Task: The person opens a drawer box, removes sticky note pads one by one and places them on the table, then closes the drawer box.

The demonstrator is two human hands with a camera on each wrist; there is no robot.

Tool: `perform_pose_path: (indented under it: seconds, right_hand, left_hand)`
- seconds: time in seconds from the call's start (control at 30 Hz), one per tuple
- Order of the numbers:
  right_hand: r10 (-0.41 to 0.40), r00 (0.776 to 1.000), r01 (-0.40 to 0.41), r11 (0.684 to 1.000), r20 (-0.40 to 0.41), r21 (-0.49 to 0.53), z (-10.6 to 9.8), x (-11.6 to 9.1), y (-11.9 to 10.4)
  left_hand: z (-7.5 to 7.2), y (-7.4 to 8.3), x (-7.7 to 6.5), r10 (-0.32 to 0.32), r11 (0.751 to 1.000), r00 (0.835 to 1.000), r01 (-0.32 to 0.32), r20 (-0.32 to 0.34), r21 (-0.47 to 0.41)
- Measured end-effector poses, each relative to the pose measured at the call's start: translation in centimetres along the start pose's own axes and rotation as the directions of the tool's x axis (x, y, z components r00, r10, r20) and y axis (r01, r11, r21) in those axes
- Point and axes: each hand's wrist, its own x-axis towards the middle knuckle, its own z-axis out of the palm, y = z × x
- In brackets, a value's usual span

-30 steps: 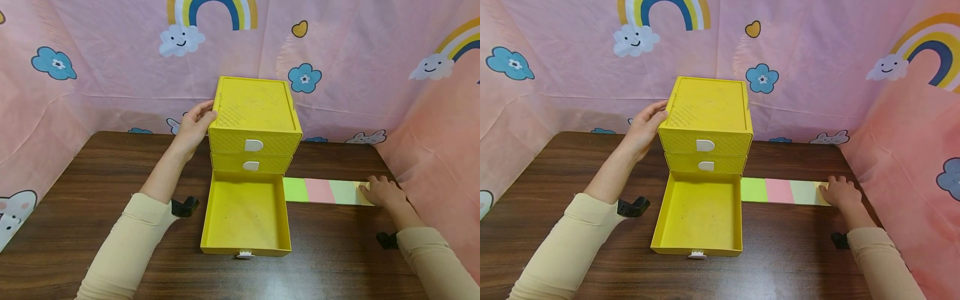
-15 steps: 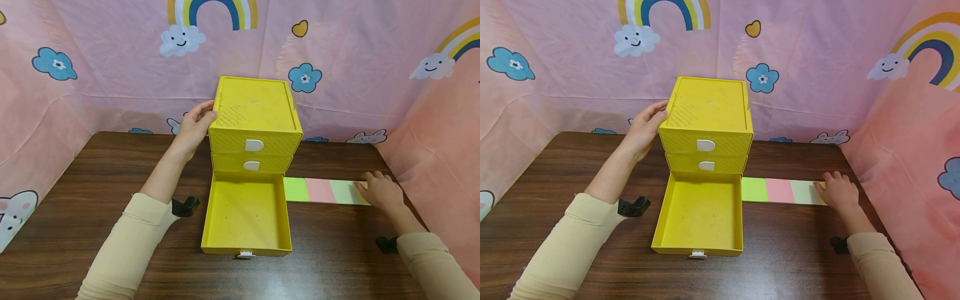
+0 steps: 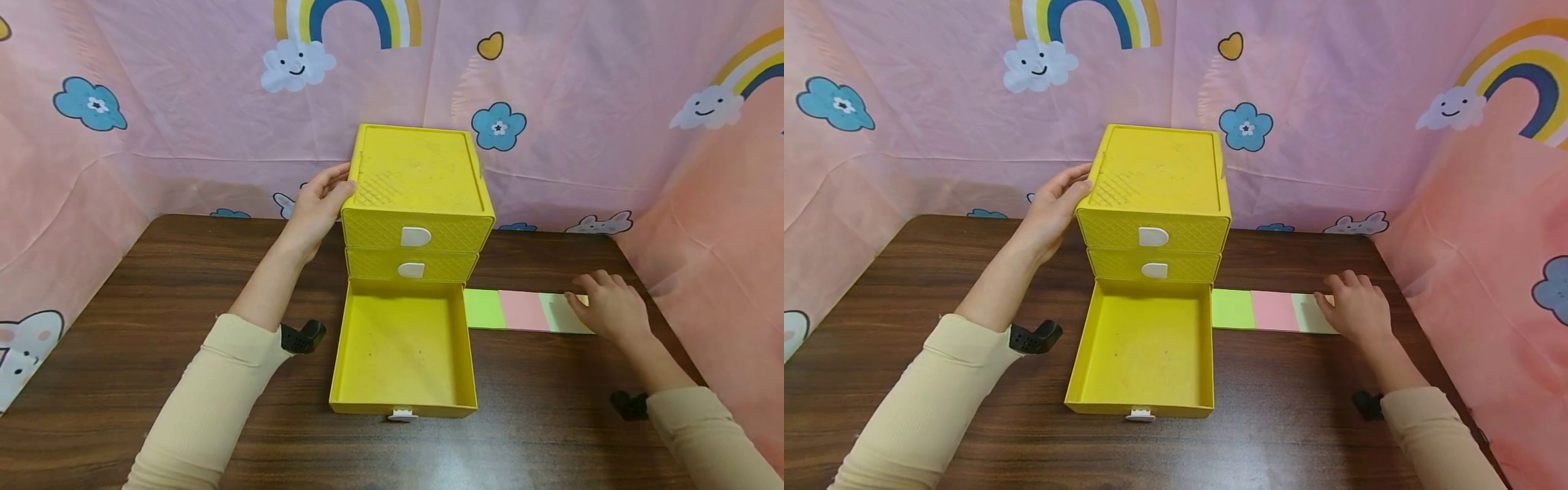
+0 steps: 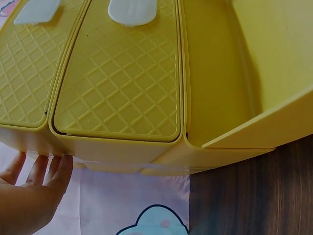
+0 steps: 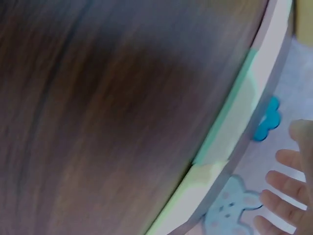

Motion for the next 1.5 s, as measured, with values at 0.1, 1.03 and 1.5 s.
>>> perform_pose_path:
  seconds: [0.1, 1.03, 1.5]
  right_hand:
    - [-0.076, 0.994, 0.076, 0.997, -0.083, -0.005, -0.1, 0.1, -0.9]
    - [-0.419, 0.893, 0.427, 0.904, -0.165, 0.015, -3.4, -0.4, -10.7]
    - [-0.544, 0.827, 0.552, 0.833, -0.143, 0.021, -5.4, -1.7, -15.0]
  left_hand:
    - [0.0, 0.1, 0.0, -0.002, 1.0, 1.0, 0.002, -0.005, -0.01]
    - [0.1, 0.0, 0.0, -0.002, 1.0, 1.0, 0.001, -0.014, -0.021]
    - [0.1, 0.0, 0.0, -0.01, 1.0, 1.0, 0.01, -0.013, -0.013]
